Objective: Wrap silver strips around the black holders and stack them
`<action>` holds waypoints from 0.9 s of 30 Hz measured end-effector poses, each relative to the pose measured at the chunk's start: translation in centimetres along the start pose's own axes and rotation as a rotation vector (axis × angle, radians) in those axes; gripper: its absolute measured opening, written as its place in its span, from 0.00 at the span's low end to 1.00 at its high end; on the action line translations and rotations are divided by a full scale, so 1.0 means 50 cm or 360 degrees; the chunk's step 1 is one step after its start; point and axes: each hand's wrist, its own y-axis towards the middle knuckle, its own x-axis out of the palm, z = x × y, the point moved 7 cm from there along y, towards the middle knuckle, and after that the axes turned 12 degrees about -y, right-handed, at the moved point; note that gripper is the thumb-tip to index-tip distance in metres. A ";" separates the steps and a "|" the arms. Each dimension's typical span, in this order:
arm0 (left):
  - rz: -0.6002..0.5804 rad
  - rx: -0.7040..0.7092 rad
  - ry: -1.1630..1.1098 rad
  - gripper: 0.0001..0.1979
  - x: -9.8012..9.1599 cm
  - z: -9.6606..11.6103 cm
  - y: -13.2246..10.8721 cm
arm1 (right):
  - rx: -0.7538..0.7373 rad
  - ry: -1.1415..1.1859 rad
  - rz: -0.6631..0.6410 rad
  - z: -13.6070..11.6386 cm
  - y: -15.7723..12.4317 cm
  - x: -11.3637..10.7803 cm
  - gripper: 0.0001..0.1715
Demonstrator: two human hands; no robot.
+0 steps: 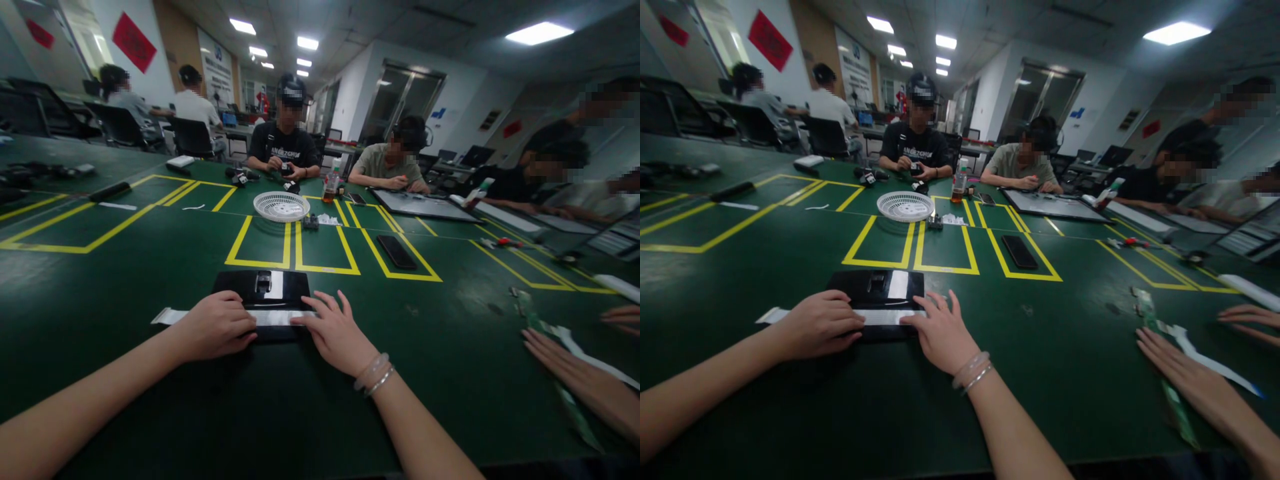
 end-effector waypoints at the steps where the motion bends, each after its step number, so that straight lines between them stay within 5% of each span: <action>1: -0.0028 -0.0021 -0.0037 0.09 0.003 -0.003 -0.001 | -0.0001 0.0000 0.0000 -0.001 0.000 -0.001 0.25; 3: -0.0079 -0.0120 -0.0064 0.12 0.009 -0.015 -0.001 | 0.0009 -0.0006 0.0015 0.000 0.001 -0.003 0.25; 7: -0.0162 -0.0386 -0.0019 0.40 0.024 -0.047 -0.007 | 0.0065 -0.0033 0.0091 0.008 0.002 -0.007 0.26; 9: -0.0193 -0.0442 -0.0036 0.45 0.030 -0.055 -0.009 | 0.0081 -0.0035 0.0127 0.012 0.002 -0.010 0.26; 19: -0.0105 -0.0516 -0.0127 0.39 -0.005 -0.069 -0.007 | 0.0119 0.0008 0.0266 0.019 0.001 -0.023 0.24; 27: 0.0084 -0.0836 0.0227 0.32 -0.108 -0.208 -0.102 | 0.0165 0.0014 0.0322 0.029 -0.001 -0.027 0.24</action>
